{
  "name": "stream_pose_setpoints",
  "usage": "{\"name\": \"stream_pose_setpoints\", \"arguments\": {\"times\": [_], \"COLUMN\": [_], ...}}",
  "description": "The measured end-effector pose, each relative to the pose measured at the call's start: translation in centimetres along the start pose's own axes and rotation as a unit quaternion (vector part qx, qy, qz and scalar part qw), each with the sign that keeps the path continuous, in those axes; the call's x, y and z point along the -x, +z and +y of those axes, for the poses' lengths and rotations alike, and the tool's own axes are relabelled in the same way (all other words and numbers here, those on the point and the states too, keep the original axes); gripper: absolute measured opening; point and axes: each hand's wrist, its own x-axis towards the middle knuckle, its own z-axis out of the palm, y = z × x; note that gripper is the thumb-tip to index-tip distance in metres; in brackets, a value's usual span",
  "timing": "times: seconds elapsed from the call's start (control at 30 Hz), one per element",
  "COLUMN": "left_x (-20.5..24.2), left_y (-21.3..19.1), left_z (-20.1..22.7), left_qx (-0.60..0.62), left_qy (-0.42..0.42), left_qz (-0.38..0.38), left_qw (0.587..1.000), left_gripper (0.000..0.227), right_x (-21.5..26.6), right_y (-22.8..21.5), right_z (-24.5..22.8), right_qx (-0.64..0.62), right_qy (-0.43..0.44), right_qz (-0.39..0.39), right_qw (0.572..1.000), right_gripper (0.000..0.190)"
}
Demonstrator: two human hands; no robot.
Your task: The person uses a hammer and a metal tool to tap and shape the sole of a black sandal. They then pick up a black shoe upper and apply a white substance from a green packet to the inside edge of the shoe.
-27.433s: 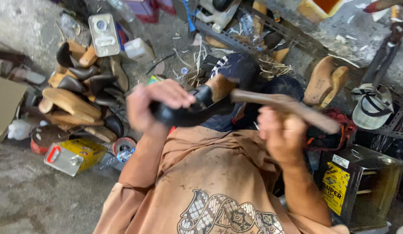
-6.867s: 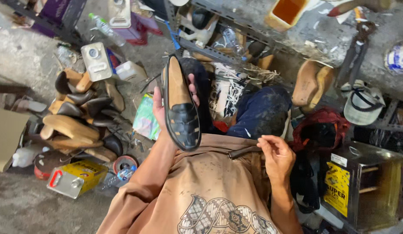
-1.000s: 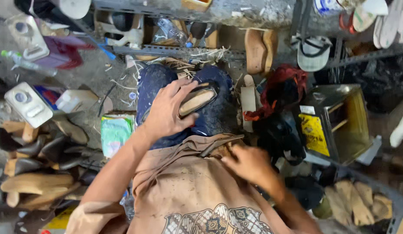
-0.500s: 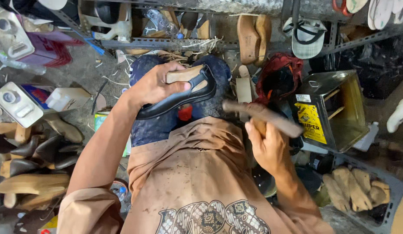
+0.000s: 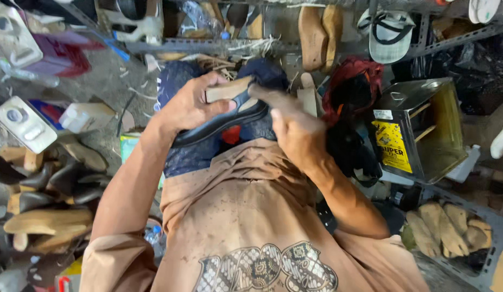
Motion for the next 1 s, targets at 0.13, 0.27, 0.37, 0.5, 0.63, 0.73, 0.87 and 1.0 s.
{"name": "stream_pose_setpoints", "arguments": {"times": [0.13, 0.27, 0.37, 0.5, 0.63, 0.73, 0.87, 1.0], "left_x": [1.3, 2.4, 2.6, 1.9, 2.0, 1.9, 2.0, 1.6], "left_y": [-0.1, 3.6, 5.3, 6.1, 6.1, 5.6, 5.5, 5.1], "left_z": [3.3, 2.5, 2.0, 1.6, 1.7, 2.6, 2.7, 2.0], "left_qx": [-0.051, -0.175, -0.198, -0.247, -0.264, -0.273, -0.288, -0.268], "left_qy": [0.071, 0.219, 0.217, 0.272, 0.285, 0.295, 0.293, 0.283], "left_qz": [0.044, 0.165, 0.205, 0.265, 0.269, 0.253, 0.232, 0.257], "left_qw": [0.995, 0.946, 0.934, 0.892, 0.881, 0.880, 0.882, 0.884], "left_gripper": [0.046, 0.052, 0.078, 0.057, 0.054, 0.047, 0.044, 0.048], "right_x": [0.6, 2.4, 4.2, 3.7, -0.4, -5.7, -8.8, -5.3], "right_y": [-1.1, -2.1, -0.9, -1.0, -3.6, -6.3, -5.6, -6.2], "right_z": [1.9, 5.1, 7.3, 7.9, 8.1, 7.7, 6.2, 5.4], "right_qx": [-0.104, -0.273, -0.340, -0.354, -0.390, -0.414, -0.400, -0.355], "right_qy": [0.007, 0.167, 0.201, 0.211, 0.214, 0.196, 0.242, 0.176], "right_qz": [0.044, 0.030, -0.019, -0.070, -0.111, -0.185, -0.325, -0.316], "right_qw": [0.994, 0.947, 0.918, 0.908, 0.889, 0.869, 0.822, 0.862], "right_gripper": [0.027, 0.013, 0.016, 0.017, 0.021, 0.019, 0.011, 0.039]}}
